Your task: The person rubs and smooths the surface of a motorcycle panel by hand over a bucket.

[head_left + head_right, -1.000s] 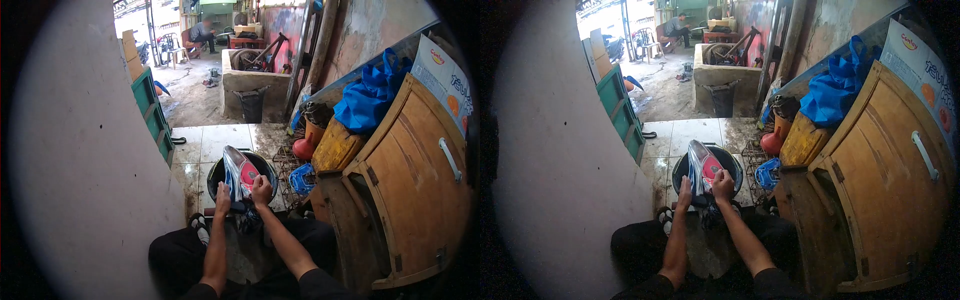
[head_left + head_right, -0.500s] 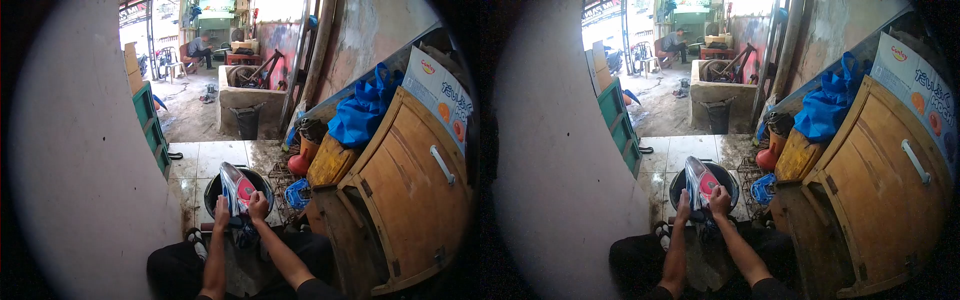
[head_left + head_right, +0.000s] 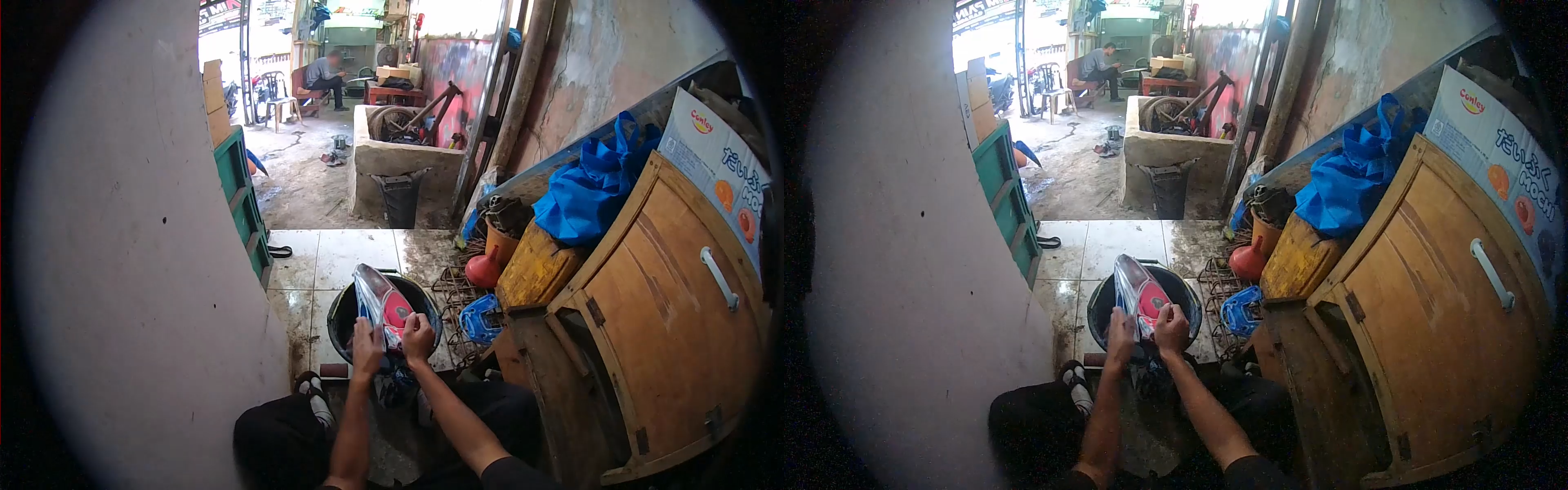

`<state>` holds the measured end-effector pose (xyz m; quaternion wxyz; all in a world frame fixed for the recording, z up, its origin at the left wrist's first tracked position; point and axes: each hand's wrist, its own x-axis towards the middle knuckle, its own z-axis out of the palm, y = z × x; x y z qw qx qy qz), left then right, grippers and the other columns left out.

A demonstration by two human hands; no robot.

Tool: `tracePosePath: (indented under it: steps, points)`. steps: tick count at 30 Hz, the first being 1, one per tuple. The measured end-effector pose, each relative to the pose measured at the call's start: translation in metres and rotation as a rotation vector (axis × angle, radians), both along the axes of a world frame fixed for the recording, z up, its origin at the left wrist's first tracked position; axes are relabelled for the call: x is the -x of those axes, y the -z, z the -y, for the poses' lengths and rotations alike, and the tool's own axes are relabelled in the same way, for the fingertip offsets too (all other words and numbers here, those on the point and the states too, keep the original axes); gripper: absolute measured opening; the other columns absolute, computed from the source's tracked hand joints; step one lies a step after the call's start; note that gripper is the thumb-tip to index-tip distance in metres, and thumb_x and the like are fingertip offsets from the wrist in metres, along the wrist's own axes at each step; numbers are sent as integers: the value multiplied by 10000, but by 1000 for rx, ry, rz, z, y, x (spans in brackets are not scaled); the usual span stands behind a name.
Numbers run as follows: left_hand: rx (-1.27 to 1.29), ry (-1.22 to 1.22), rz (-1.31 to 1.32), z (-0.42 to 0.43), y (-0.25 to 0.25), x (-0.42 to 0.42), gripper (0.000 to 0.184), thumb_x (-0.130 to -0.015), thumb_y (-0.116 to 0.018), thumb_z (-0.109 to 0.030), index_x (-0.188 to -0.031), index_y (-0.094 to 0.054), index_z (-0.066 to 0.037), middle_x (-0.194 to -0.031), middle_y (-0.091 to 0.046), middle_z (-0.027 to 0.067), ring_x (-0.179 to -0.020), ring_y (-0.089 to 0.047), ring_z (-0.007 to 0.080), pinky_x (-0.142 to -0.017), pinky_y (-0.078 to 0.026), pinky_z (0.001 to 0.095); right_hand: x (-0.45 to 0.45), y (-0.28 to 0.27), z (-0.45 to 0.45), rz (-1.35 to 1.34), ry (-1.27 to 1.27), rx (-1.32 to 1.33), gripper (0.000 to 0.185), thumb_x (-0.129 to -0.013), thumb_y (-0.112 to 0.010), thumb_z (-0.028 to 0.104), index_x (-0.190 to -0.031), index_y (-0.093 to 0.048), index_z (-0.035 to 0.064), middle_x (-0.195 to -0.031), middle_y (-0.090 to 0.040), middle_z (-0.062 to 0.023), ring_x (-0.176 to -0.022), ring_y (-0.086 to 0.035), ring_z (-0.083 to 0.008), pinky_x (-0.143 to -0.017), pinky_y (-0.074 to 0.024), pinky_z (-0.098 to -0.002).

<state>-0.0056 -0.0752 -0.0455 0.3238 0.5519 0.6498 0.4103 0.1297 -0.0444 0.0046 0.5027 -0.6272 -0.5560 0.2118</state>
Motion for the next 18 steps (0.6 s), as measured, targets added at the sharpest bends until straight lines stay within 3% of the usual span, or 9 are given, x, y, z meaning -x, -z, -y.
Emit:
tracePosePath:
  steps: [2, 5, 8, 11, 12, 13, 14, 16, 18]
  points:
    - [-188, -74, -92, 18, -32, -35, 729, -1032, -359, -502, -1492, -322, 62, -1548, -300, 293, -1461, -251, 420, -1198, -194, 427, 1, -6, -1, 7, 5, 21, 358, -986, -494, 332, -868, -647, 31, -816, -690, -182, -779, -672, -392, -683, -509, -486]
    - [-141, -41, -156, 32, -66, -39, 723, -1032, -364, -499, -1488, -332, 62, -1547, -306, 291, -1468, -249, 405, -1203, -187, 428, 0, 1, 0, 0, 9, 41, 352, -982, -502, 330, -868, -651, 33, -815, -693, -181, -782, -678, -389, -684, -512, -484]
    - [-193, -160, -18, 11, -23, -22, 727, -1028, -373, -503, -1482, -344, 64, -1548, -305, 289, -1467, -250, 407, -1207, -177, 435, 0, -1, 1, -29, 11, -7, 340, -978, -507, 319, -866, -655, 34, -823, -697, -182, -794, -685, -382, -690, -514, -480]
    - [-160, -165, -32, -16, 52, 5, 673, -1051, -351, -438, -1495, -310, 67, -1540, -300, 309, -1460, -258, 418, -1210, -170, 443, 1, -4, 3, -12, 29, -36, 338, -978, -509, 318, -865, -659, 37, -820, -695, -180, -793, -684, -377, -688, -513, -479]
    - [-159, -155, 7, -18, 53, 10, 648, -1059, -348, -405, -1500, -296, 67, -1538, -299, 314, -1458, -260, 426, -1209, -174, 451, -1, -4, 4, -2, 19, -12, 338, -978, -510, 319, -865, -658, 37, -824, -695, -180, -795, -683, -377, -688, -512, -479]
    - [-366, -50, -382, -16, 56, 12, 618, -1069, -320, -367, -1507, -277, 67, -1540, -284, 325, -1463, -232, 439, -1209, -157, 467, -1, -5, 4, 9, 9, 11, 339, -977, -512, 320, -864, -658, 36, -829, -694, -180, -797, -681, -377, -689, -511, -479]
    - [-256, 35, -266, -7, 62, 11, 646, -1054, -372, -381, -1506, -274, 70, -1537, -290, 324, -1460, -230, 450, -1205, -157, 481, 1, -5, 1, 7, 6, 5, 339, -977, -512, 320, -864, -658, 36, -829, -694, -180, -797, -681, -377, -689, -511, -479]
    - [-119, -128, -19, 23, -30, -34, 683, -1041, -397, -417, -1498, -286, 78, -1537, -292, 323, -1460, -230, 447, -1205, -157, 474, 0, 4, -2, 25, 27, 0, 338, -979, -511, 318, -865, -659, 36, -836, -696, -175, -796, -678, -374, -690, -509, -478]
    - [-120, -104, -70, 33, -60, -39, 702, -1037, -395, -439, -1491, -293, 86, -1539, -288, 322, -1461, -228, 447, -1206, -155, 470, 0, 0, 1, 6, 16, 16, 338, -980, -508, 316, -864, -657, 35, -838, -693, -181, -796, -674, -381, -689, -507, -479]
